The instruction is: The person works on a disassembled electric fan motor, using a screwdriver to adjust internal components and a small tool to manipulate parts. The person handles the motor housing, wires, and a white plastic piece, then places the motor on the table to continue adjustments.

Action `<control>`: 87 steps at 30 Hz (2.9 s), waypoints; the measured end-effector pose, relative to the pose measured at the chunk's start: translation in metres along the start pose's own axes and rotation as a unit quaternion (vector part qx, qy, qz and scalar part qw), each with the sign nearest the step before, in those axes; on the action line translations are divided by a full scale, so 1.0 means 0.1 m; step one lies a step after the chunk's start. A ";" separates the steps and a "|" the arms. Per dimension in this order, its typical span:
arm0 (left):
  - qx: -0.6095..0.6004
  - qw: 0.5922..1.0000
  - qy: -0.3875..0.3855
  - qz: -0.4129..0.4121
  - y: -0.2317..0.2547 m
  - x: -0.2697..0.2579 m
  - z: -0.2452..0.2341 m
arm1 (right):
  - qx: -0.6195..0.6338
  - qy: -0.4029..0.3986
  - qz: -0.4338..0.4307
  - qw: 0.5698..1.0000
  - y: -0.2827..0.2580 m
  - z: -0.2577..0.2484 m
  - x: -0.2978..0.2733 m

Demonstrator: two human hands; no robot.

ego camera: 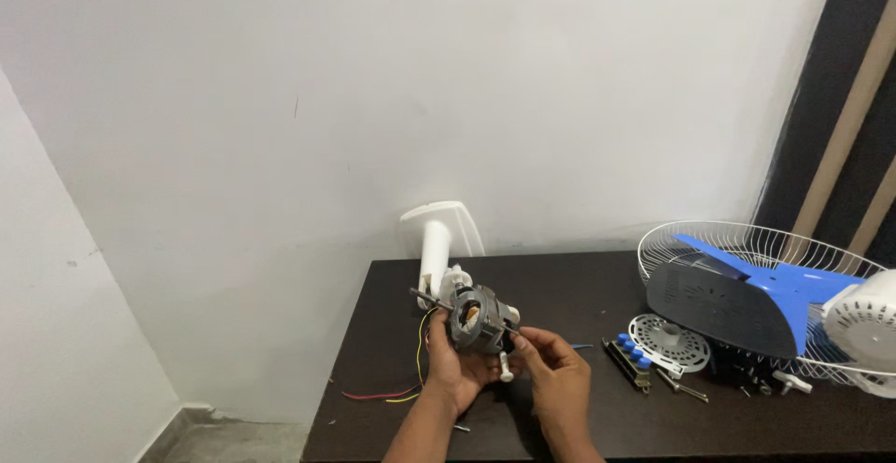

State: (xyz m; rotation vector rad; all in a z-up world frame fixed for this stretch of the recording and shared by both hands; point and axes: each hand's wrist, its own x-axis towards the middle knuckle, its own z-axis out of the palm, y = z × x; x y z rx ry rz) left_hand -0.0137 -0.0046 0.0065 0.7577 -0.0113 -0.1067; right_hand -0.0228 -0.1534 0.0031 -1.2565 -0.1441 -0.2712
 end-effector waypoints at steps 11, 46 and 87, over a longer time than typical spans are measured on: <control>0.004 0.999 0.032 -0.002 0.04 -0.09 0.07 | 0.000 -0.011 -0.006 1.000 0.03 -0.01 -0.03; 0.399 0.831 0.121 0.368 -0.10 0.06 -0.03 | -0.173 0.101 -0.244 0.949 -0.31 0.04 -0.39; 0.511 0.772 0.185 0.328 -0.08 -0.20 0.22 | -0.329 0.032 -0.429 0.841 -0.34 -0.18 -0.49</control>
